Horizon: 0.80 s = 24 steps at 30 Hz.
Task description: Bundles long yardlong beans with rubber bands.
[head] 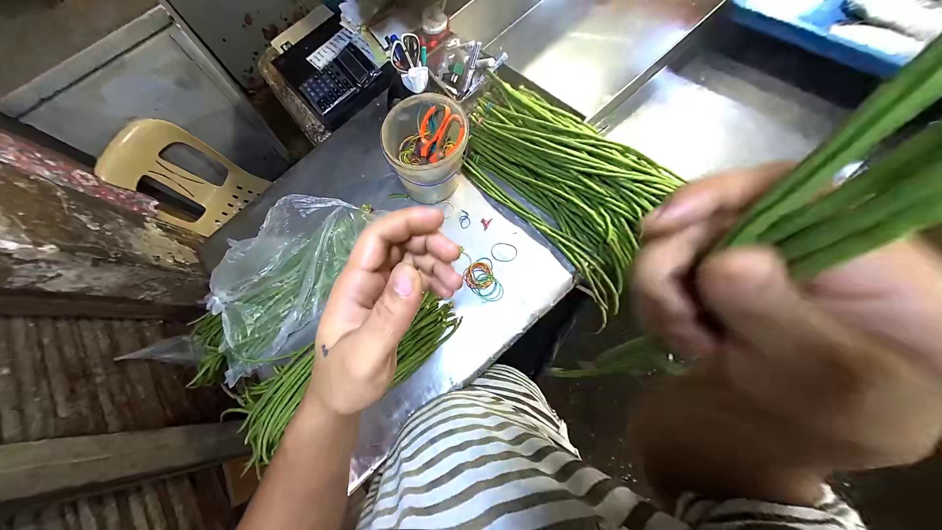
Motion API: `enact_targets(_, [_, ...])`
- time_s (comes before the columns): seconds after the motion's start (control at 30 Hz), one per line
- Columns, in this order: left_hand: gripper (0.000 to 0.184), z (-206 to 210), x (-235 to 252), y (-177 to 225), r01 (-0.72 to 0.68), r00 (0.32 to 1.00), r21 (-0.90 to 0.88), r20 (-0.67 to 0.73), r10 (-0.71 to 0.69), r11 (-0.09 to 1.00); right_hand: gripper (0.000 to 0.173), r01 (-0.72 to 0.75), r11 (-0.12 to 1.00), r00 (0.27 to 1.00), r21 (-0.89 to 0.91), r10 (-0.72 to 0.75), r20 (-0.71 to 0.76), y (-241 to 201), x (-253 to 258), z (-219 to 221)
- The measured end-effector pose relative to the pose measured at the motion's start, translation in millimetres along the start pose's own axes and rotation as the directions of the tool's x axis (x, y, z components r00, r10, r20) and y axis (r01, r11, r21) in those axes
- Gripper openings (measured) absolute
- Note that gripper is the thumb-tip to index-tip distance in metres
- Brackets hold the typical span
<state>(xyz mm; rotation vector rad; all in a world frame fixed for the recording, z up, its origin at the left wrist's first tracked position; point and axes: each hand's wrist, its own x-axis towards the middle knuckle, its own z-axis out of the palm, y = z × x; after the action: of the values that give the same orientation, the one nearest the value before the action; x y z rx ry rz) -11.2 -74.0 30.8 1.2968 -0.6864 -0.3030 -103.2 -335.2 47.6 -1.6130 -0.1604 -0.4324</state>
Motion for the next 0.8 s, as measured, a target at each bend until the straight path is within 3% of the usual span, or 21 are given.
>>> enact_targets(0.07, [0.043,-10,-9,-22,0.108,0.994,-0.075,-0.02,-0.11,0.991,0.032,0.002,0.922,0.999,-0.388,-0.02,-0.043,1,26,-35])
enact_targets(0.13, [0.037,-15,-23,-43,0.196,0.977,-0.128,-0.066,-0.205,0.972,0.037,-0.032,0.693,0.998,-0.72,-0.015,-0.058,8,62,-59])
enact_targets(0.23, [0.033,-18,-43,-65,0.308,0.938,-0.126,-0.126,-0.323,0.943,0.033,-0.207,0.443,0.974,-0.872,0.18,-0.14,43,127,-58])
enact_targets(0.33, [0.033,-29,-62,-76,0.38,0.908,-0.081,-0.156,-0.388,0.921,0.034,-0.294,0.308,0.919,-0.905,0.352,-0.179,144,185,-68])
enact_targets(0.4, [0.033,-41,-79,-78,0.395,0.898,-0.047,-0.188,-0.397,0.917,0.045,-0.317,0.316,0.896,-0.894,0.408,-0.174,221,196,-81])
enact_targets(0.47, [0.035,-58,-98,-77,0.396,0.883,-0.041,-0.259,-0.392,0.918,0.05,-0.322,0.29,0.909,-0.901,0.362,-0.209,268,185,-82])
enact_targets(0.6, [0.033,-84,-142,-75,0.435,0.766,-0.097,-0.483,-0.424,0.895,0.045,-0.317,0.28,0.947,-0.906,0.144,-0.286,284,160,-68])
enact_targets(0.67, [0.03,-88,-155,-82,0.545,0.688,0.053,-0.599,-0.41,0.837,0.045,-0.314,0.325,0.946,-0.892,0.025,-0.324,271,142,-56])
enact_targets(0.73, [0.029,-86,-163,-95,0.673,0.695,0.403,-0.631,-0.344,0.621,0.039,-0.235,0.405,0.958,-0.884,-0.06,-0.282,250,113,-30])
enact_targets(0.8, [0.04,-77,-167,-106,0.697,0.716,0.624,-0.583,-0.384,0.352,0.032,-0.065,0.53,0.997,-0.845,-0.004,-0.08,234,66,5])
